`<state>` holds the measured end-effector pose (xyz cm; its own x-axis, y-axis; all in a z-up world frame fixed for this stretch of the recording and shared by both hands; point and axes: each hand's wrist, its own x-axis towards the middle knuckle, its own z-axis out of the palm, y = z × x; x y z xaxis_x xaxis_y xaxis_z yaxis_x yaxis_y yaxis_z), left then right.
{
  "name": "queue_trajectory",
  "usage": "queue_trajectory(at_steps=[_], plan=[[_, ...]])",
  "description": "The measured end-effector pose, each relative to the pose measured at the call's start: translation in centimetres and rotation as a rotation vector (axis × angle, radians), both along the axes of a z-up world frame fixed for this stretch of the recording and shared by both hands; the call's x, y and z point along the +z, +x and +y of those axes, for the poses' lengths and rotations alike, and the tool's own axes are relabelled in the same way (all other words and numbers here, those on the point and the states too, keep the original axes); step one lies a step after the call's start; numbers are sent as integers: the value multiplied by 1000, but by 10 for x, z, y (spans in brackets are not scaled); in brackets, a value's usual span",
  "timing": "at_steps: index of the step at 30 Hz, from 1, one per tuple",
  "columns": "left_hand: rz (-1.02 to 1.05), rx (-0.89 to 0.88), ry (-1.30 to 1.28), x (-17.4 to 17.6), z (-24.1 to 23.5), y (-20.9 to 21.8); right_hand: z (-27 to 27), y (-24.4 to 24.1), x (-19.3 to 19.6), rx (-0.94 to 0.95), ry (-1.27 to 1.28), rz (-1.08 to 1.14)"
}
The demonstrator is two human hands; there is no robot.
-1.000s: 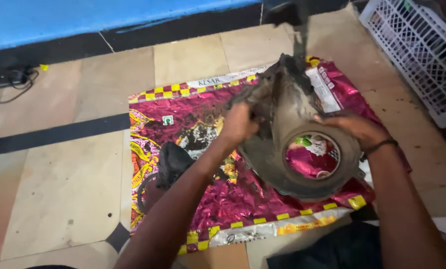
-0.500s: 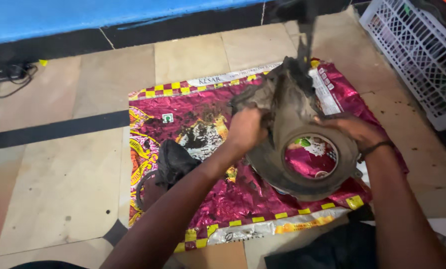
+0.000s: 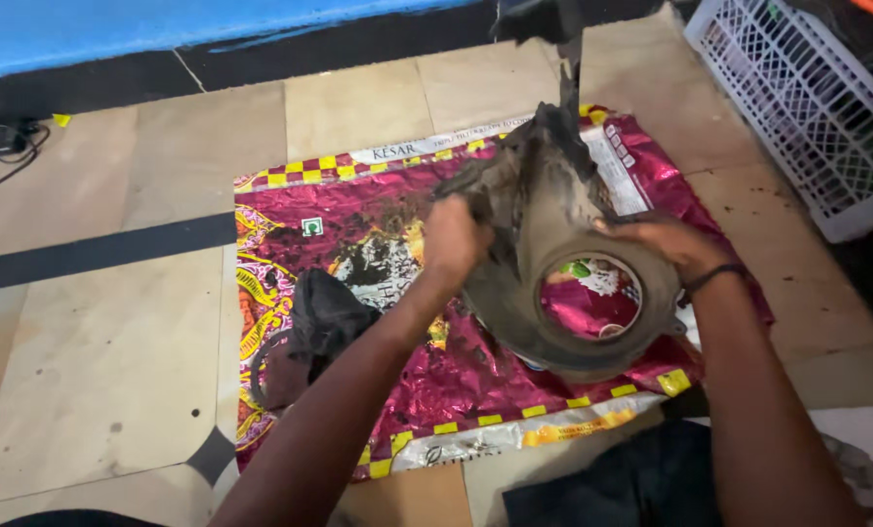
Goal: The person scrubs a large, dark metal component with a small brush, focusing on the interior and exterior surfaces. They rotate the object to access different areas and repeatedly dip the brush into a small container of liquid to continue the cleaning process.
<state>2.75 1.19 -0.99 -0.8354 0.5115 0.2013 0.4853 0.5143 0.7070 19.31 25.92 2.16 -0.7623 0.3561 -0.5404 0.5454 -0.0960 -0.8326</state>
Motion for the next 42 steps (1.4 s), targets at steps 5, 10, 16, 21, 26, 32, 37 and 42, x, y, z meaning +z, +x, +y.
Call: queue_trajectory(at_steps=[5, 10, 16, 21, 26, 32, 37, 42], plan=[[60, -31, 41, 2, -9, 7, 1, -6, -2, 27, 27, 13], [461, -165, 13, 6, 0, -7, -4, -3, 7, 20, 58, 14], [130, -253, -8, 42, -22, -32, 6, -3, 0, 53, 94, 24], [181, -292, -226, 40, -20, -47, 8, -3, -12, 13, -42, 45], [174, -350, -199, 35, -29, -39, 12, -4, -12, 18, -35, 6], [151, -241, -51, 22, -39, -40, 11, -6, -9, 34, 25, -17], [95, -164, -66, 30, -49, -32, 4, -10, -14, 15, -112, 4], [162, -289, -121, 33, -47, -14, 4, -6, -6, 0, -22, -56]])
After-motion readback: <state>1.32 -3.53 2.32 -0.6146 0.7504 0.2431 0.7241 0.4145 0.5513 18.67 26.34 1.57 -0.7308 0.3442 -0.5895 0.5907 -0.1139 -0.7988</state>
